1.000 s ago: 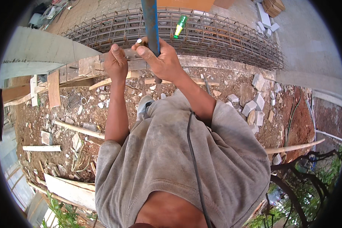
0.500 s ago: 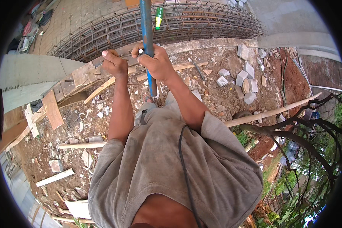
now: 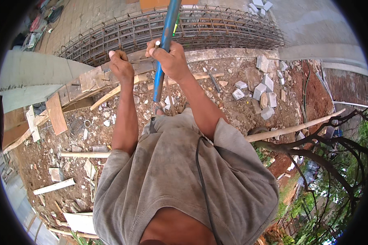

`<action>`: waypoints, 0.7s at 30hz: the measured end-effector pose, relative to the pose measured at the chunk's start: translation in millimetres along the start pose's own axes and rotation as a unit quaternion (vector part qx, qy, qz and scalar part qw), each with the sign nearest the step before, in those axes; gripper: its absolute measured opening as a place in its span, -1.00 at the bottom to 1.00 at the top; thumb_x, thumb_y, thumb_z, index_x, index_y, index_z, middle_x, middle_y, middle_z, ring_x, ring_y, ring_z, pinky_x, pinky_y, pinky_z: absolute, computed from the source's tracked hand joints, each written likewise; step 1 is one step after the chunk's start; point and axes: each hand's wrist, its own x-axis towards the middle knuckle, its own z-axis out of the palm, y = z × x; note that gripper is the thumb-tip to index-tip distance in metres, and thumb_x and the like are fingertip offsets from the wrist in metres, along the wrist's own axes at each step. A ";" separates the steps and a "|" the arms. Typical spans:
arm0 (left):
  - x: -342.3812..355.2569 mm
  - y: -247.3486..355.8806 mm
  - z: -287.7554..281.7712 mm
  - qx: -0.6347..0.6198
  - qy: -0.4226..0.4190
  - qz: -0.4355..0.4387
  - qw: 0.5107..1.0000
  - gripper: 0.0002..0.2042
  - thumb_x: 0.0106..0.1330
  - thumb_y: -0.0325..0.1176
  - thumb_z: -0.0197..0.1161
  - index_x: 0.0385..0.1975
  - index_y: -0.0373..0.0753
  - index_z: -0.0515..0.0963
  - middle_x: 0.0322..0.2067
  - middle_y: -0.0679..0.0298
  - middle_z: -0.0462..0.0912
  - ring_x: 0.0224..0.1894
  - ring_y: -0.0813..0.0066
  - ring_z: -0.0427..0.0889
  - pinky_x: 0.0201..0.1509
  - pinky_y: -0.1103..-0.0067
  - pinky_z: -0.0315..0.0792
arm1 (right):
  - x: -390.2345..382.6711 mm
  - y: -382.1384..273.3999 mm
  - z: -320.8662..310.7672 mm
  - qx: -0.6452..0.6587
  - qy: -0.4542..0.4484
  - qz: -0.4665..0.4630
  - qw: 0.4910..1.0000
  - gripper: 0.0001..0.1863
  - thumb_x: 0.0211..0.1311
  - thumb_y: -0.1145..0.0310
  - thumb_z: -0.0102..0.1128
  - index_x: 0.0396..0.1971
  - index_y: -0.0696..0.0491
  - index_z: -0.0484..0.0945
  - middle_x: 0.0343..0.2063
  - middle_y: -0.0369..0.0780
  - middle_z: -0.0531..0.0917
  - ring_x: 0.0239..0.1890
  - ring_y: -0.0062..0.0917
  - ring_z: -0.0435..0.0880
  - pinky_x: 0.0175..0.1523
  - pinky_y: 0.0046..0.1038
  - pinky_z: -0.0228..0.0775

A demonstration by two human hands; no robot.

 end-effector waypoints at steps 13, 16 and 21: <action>-6.1 -12.9 -25.2 0.403 -0.377 0.232 0.801 0.25 -0.21 0.47 0.41 0.37 -0.39 0.12 0.10 -0.01 0.42 0.13 0.09 0.41 0.25 0.26 0.26 | 9.2 30.2 -114.3 0.369 0.354 0.023 0.859 -0.78 0.20 0.28 0.07 -0.57 -0.04 0.26 -0.63 -0.35 0.33 -0.56 -0.58 0.36 -0.16 -0.30 0.46; -0.3 -49.4 -8.4 0.433 -0.410 0.281 0.752 0.33 -0.22 0.44 0.41 0.46 -0.36 -0.04 0.13 0.02 0.40 0.15 0.07 0.38 0.27 0.26 0.21 | 2.8 103.0 -157.1 0.382 0.558 0.145 0.722 -0.76 0.21 0.24 -0.01 -0.58 -0.04 0.22 -0.66 -0.33 0.28 -0.65 -0.56 0.26 -0.35 -0.32 0.36; 21.3 -78.7 -0.4 0.499 -0.507 0.254 0.656 0.18 -0.09 0.34 0.39 0.44 -0.33 0.03 0.20 -0.01 0.36 0.24 0.06 0.32 0.33 0.24 0.17 | -32.7 207.8 -166.6 0.502 0.561 0.300 0.586 -0.70 0.27 0.21 -0.23 -0.62 0.03 0.25 -0.70 -0.30 0.21 -0.71 -0.56 0.13 -0.46 -0.36 0.17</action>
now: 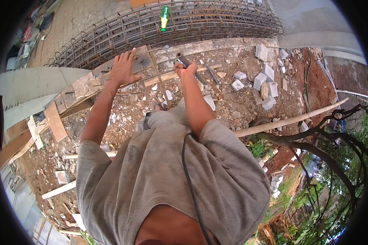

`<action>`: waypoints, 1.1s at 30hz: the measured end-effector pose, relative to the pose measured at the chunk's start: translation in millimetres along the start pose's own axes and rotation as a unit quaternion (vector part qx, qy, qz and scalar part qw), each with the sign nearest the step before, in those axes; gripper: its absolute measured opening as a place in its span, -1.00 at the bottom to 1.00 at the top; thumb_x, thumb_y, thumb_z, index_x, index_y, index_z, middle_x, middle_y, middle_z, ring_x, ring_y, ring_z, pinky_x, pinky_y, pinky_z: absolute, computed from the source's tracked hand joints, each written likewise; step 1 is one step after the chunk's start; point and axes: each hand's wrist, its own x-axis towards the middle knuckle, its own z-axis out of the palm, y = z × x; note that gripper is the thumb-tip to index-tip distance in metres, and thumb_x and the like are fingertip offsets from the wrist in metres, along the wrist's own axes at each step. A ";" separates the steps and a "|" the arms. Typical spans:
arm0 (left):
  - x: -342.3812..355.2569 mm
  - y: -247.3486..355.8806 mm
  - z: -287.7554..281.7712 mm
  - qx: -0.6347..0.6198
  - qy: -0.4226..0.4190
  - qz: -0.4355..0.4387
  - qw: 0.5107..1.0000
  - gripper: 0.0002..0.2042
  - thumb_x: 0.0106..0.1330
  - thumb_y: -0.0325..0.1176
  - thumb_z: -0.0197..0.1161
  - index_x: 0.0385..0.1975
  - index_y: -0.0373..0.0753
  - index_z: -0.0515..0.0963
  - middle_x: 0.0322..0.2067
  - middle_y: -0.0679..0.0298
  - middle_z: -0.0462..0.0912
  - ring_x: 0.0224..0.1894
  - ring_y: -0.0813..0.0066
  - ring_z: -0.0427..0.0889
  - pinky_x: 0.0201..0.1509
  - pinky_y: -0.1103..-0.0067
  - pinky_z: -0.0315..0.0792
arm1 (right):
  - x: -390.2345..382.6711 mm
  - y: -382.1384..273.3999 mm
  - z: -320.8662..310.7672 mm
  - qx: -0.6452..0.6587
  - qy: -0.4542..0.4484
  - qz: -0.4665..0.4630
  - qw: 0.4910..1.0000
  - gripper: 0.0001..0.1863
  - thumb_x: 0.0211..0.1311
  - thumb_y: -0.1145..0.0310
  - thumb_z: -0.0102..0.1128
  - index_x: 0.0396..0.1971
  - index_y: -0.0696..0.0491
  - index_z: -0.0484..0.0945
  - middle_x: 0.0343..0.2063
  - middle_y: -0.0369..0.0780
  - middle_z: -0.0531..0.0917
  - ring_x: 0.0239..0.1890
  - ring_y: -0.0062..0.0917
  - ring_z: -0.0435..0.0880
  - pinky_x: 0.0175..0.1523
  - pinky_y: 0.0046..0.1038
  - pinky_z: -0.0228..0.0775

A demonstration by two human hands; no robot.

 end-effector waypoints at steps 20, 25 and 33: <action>23.1 12.4 97.1 -0.042 0.294 -0.291 0.909 -0.47 0.52 -0.10 -0.11 0.28 -0.40 0.28 0.30 -0.04 0.30 0.39 -0.02 0.18 0.43 0.07 0.02 | 106.7 23.3 -19.7 0.001 0.065 -0.073 0.995 -0.79 0.30 0.18 -0.11 -0.39 0.00 0.25 -0.50 -0.21 0.38 -0.51 -0.44 0.38 -0.26 -0.18 0.42; 32.5 -41.1 58.0 -0.140 0.364 -0.268 0.881 -0.69 0.48 -0.35 -0.01 0.03 -0.45 0.47 -0.01 -0.15 0.49 0.01 -0.08 0.51 0.07 0.26 0.43 | 109.1 15.8 -40.2 0.005 0.087 0.007 0.996 -0.71 0.28 0.11 -0.16 -0.48 0.01 0.29 -0.63 -0.23 0.35 -0.69 -0.49 0.25 -0.40 -0.27 0.21; -28.5 -5.0 49.3 -0.029 0.492 -0.473 0.730 -0.73 0.48 -0.38 -0.02 -0.01 -0.48 0.44 -0.13 -0.04 0.46 -0.10 0.15 0.50 -0.06 0.33 0.42 | 99.1 22.4 -29.2 -0.004 0.090 -0.016 0.996 -0.80 0.25 0.16 -0.14 -0.33 -0.03 0.26 -0.38 -0.16 0.40 -0.46 -0.43 0.35 -0.29 -0.21 0.23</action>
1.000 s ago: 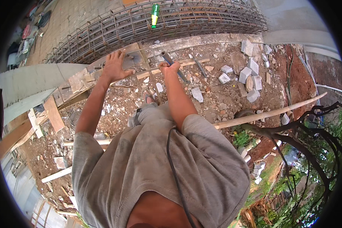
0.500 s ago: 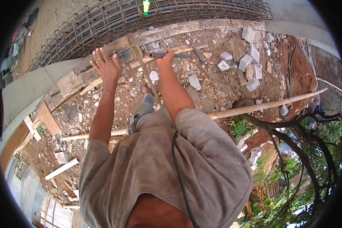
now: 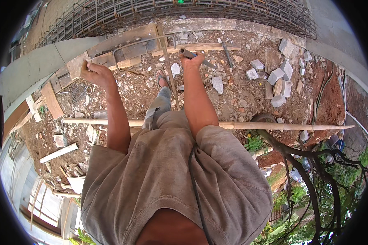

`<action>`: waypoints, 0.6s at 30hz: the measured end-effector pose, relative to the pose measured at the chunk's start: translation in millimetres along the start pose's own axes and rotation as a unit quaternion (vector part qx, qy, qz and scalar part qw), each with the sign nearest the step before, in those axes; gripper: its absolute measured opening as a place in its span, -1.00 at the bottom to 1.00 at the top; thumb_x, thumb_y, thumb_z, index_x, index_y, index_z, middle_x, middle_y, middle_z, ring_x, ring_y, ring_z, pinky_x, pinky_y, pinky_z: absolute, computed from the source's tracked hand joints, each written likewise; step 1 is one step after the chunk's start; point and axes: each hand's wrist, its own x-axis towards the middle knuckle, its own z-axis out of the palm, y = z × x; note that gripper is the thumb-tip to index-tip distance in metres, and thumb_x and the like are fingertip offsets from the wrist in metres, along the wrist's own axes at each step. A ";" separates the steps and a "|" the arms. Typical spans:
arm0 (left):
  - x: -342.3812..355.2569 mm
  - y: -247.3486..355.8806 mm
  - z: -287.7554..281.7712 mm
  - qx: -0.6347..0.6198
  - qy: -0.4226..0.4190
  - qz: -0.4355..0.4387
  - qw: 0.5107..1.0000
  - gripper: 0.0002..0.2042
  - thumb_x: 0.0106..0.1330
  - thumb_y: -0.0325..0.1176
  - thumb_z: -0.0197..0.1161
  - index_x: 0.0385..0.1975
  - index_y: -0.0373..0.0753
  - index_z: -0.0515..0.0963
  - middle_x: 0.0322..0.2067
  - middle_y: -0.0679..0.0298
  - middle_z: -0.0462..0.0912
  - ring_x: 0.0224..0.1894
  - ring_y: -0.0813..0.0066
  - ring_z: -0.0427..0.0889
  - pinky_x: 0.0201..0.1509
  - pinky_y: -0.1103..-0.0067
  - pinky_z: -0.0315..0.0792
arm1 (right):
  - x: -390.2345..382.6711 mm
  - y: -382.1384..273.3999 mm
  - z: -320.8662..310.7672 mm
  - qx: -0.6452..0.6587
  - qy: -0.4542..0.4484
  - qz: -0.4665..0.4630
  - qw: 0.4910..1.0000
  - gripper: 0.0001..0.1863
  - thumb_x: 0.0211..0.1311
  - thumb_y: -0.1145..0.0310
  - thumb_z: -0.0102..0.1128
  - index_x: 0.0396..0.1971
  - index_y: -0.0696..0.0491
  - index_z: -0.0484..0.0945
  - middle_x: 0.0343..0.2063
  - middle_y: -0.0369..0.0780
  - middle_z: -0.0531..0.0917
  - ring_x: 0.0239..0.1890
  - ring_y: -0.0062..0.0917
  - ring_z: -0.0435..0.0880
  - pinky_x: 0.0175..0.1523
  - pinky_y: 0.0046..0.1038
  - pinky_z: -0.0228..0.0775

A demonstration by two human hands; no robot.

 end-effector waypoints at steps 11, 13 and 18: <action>9.0 2.4 77.2 -0.217 -0.269 0.153 0.926 -0.68 0.53 -0.29 -0.14 -0.04 -0.42 0.45 -0.11 -0.10 0.49 -0.02 -0.07 0.45 0.08 0.23 0.35 | 14.5 0.7 -12.6 -0.011 -0.050 0.014 0.999 -0.71 0.26 0.13 -0.07 -0.15 -0.02 0.27 -0.16 -0.08 0.43 -0.17 -0.27 0.48 -0.19 -0.07 0.41; 16.8 -2.6 94.2 -0.206 -0.323 0.144 0.912 -0.65 0.54 -0.24 -0.18 -0.05 -0.40 0.48 -0.12 -0.09 0.52 -0.02 -0.09 0.47 0.10 0.22 0.35 | 19.5 0.8 -18.2 0.006 -0.041 0.018 0.999 -0.72 0.27 0.12 -0.07 -0.18 -0.02 0.26 -0.17 -0.07 0.43 -0.19 -0.28 0.47 -0.19 -0.06 0.39; 12.4 -16.0 121.4 -0.185 -0.381 0.112 0.899 -0.56 0.55 -0.11 -0.18 -0.15 -0.34 0.59 -0.24 -0.05 0.59 -0.13 -0.08 0.54 0.04 0.20 0.39 | 22.5 0.1 -25.5 -0.022 -0.037 0.033 0.999 -0.80 0.25 0.15 -0.06 -0.35 -0.03 0.31 -0.27 -0.08 0.49 -0.28 -0.27 0.47 -0.15 0.02 0.40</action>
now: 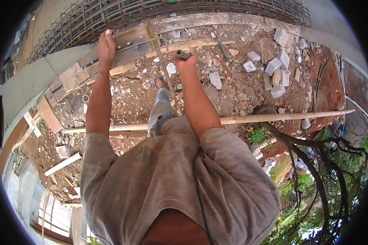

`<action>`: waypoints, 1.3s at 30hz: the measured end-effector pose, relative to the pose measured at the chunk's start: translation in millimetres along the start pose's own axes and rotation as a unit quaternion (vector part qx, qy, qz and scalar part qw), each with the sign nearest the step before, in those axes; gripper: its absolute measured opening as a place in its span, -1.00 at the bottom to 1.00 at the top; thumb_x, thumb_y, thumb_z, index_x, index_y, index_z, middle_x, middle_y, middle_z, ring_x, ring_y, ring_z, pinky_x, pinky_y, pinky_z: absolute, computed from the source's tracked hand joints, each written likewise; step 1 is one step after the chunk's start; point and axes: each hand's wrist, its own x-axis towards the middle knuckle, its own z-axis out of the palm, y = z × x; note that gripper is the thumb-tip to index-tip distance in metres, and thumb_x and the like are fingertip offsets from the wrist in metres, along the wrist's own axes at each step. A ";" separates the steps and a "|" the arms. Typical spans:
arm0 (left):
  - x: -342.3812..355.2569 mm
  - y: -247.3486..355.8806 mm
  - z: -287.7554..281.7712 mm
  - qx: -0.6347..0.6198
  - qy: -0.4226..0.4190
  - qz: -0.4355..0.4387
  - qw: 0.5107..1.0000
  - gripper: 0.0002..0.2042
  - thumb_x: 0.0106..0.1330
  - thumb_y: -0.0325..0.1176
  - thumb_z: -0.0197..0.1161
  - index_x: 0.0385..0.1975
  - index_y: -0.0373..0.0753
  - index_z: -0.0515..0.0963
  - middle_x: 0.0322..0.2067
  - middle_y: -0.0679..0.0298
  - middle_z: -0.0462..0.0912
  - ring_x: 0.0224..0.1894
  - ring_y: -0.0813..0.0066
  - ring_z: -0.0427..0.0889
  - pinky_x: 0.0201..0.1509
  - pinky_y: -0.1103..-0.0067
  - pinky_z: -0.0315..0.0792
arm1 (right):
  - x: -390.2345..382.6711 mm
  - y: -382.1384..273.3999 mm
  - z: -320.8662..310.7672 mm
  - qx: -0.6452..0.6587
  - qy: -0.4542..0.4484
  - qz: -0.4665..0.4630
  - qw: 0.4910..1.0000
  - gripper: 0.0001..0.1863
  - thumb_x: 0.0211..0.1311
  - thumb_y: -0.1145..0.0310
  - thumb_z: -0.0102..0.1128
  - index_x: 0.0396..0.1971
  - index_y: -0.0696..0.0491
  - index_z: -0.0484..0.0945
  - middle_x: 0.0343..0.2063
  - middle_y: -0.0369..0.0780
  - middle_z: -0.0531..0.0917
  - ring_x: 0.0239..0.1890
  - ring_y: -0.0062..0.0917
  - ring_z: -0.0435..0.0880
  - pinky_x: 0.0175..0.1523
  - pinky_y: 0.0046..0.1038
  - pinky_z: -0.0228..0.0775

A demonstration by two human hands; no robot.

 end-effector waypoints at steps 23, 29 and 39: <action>-11.3 -11.4 3.9 -0.126 0.070 0.007 0.990 -0.50 0.52 -0.03 -0.07 -0.39 -0.32 0.65 -0.47 0.13 0.59 -0.37 0.19 0.59 -0.22 0.41 0.43 | -365.5 -88.6 26.6 -0.714 0.012 -0.046 0.699 -0.79 0.44 0.24 0.08 -0.17 0.07 0.42 -0.57 -0.41 0.35 -0.63 -0.77 0.32 -0.57 -0.62 0.16; -8.1 -15.0 3.9 -0.117 0.074 0.049 0.989 -0.54 0.49 -0.01 -0.01 -0.38 -0.29 0.64 -0.44 0.09 0.58 -0.32 0.03 0.58 -0.21 0.33 0.45 | -374.8 -60.5 98.6 -0.828 -0.017 0.018 0.560 -0.81 0.39 0.29 0.09 -0.23 0.12 0.42 -0.53 -0.34 0.44 -0.63 -0.72 0.42 -0.58 -0.55 0.37; -9.5 -23.3 10.4 -0.151 0.109 0.070 0.980 -0.62 0.40 0.01 0.13 -0.37 -0.20 0.65 -0.43 0.16 0.61 -0.41 0.08 0.61 -0.32 0.35 0.48 | -374.8 -16.6 179.3 -0.882 0.062 0.078 0.460 -0.68 0.41 0.26 0.07 0.03 0.12 0.40 -0.55 -0.37 0.45 -0.71 -0.80 0.35 -0.72 -0.66 0.28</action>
